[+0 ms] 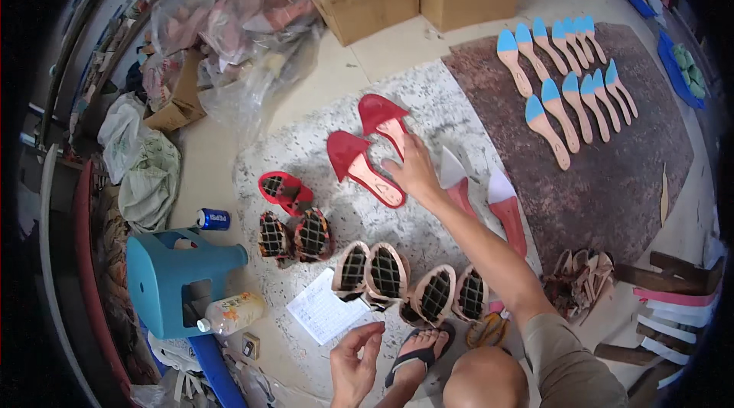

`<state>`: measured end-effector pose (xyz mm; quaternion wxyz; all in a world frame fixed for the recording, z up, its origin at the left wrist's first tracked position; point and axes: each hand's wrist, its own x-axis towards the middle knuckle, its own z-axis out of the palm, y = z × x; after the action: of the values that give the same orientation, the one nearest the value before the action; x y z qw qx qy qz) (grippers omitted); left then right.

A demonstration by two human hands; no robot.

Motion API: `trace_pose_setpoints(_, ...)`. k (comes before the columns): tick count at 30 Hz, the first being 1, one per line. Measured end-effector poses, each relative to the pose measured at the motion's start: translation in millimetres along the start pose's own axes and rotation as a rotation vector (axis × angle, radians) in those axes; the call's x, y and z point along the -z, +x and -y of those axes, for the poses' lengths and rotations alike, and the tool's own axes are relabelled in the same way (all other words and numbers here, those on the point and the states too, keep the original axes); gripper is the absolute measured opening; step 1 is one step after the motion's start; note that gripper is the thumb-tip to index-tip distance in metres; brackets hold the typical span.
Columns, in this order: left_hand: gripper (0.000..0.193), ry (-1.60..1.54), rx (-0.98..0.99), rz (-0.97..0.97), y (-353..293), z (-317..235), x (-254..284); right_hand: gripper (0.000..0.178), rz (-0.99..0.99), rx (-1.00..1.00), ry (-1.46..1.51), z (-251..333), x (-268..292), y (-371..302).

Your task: The person sits on the floor in a workshop and assembles shoe components. They use scissors to trim pink and light green foam strips and attach them to the edges of red and white shoe soles. The person handles multiple soles and foam pieces, cutting and fitting them one by one.

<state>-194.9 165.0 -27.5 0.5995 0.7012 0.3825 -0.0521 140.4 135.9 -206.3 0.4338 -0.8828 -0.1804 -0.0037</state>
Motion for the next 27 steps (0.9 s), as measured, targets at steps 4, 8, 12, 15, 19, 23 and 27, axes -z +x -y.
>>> trace_pose_setpoints(4, 0.047, 0.04, 0.295, 0.252, 10, 15, -19, 0.055, 0.079, -0.057, 0.256, 9, 115, -98)
trace_pose_setpoints(8, 0.08, -0.455, 0.6, 0.363, 18, 49, -43, 0.057, -0.063, -0.428, 0.316, -23, 181, -226)
trace_pose_setpoints(12, 0.083, -0.674, 0.619, 0.303, 25, 50, -73, 0.056, 0.007, -0.873, 0.645, -67, 146, -333)
trace_pose_setpoints(15, 0.08, -0.681, 0.498, 0.281, 28, 47, -85, 0.064, 0.244, -1.087, 1.007, -7, 180, -294)
trace_pose_setpoints(19, 0.073, -0.707, 0.463, 0.288, 41, 64, -98, 0.056, 0.003, -0.769, 1.02, -31, 140, -310)
trace_pose_setpoints(23, 0.058, -0.813, 0.445, 0.252, 43, 78, -92, 0.044, -0.07, -0.705, 0.783, -26, 132, -296)
trace_pose_setpoints(27, 0.045, -0.906, 0.456, 0.209, 39, 82, -97, 0.053, 0.255, -0.601, 0.729, -41, 151, -262)
